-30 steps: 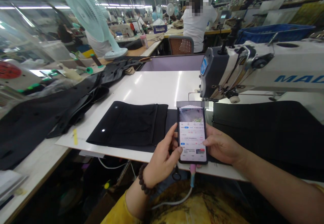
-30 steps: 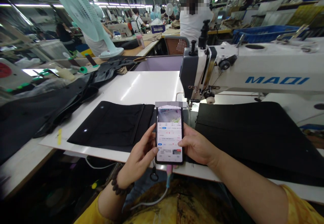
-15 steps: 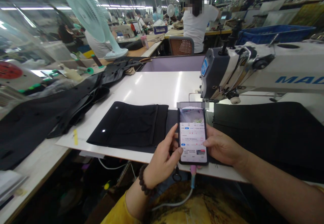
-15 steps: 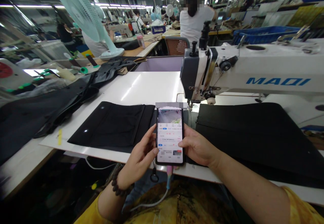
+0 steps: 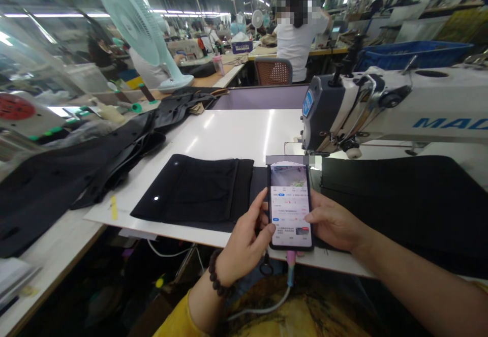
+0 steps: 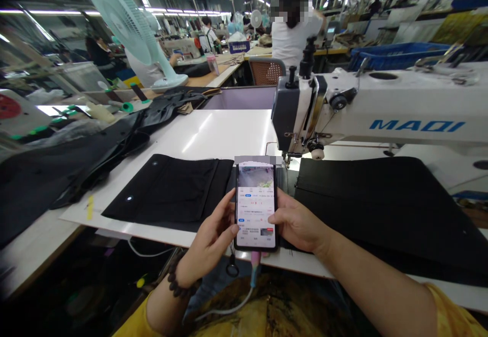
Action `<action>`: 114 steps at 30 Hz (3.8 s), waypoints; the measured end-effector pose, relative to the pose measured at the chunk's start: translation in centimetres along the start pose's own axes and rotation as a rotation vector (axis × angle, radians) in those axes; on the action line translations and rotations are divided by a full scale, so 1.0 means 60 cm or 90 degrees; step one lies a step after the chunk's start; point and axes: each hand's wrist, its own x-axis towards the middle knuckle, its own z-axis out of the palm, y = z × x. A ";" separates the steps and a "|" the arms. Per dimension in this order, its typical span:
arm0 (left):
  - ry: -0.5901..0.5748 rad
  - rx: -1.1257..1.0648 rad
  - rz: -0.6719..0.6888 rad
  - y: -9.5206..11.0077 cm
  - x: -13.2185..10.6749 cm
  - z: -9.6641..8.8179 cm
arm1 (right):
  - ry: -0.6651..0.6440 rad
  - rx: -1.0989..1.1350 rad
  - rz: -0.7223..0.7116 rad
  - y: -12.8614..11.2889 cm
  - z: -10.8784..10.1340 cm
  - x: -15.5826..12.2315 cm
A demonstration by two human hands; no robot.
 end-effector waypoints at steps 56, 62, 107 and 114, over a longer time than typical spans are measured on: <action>0.014 -0.010 -0.011 -0.001 -0.002 0.001 | -0.044 0.013 -0.009 0.004 -0.004 -0.002; 0.016 -0.016 -0.012 -0.003 -0.003 0.001 | -0.040 0.016 -0.005 0.004 -0.003 -0.001; 0.013 -0.020 -0.020 -0.003 -0.004 0.000 | -0.047 0.011 -0.010 0.005 -0.005 -0.001; 0.012 -0.011 -0.017 -0.002 -0.003 0.000 | -0.044 0.008 -0.009 0.005 -0.006 0.001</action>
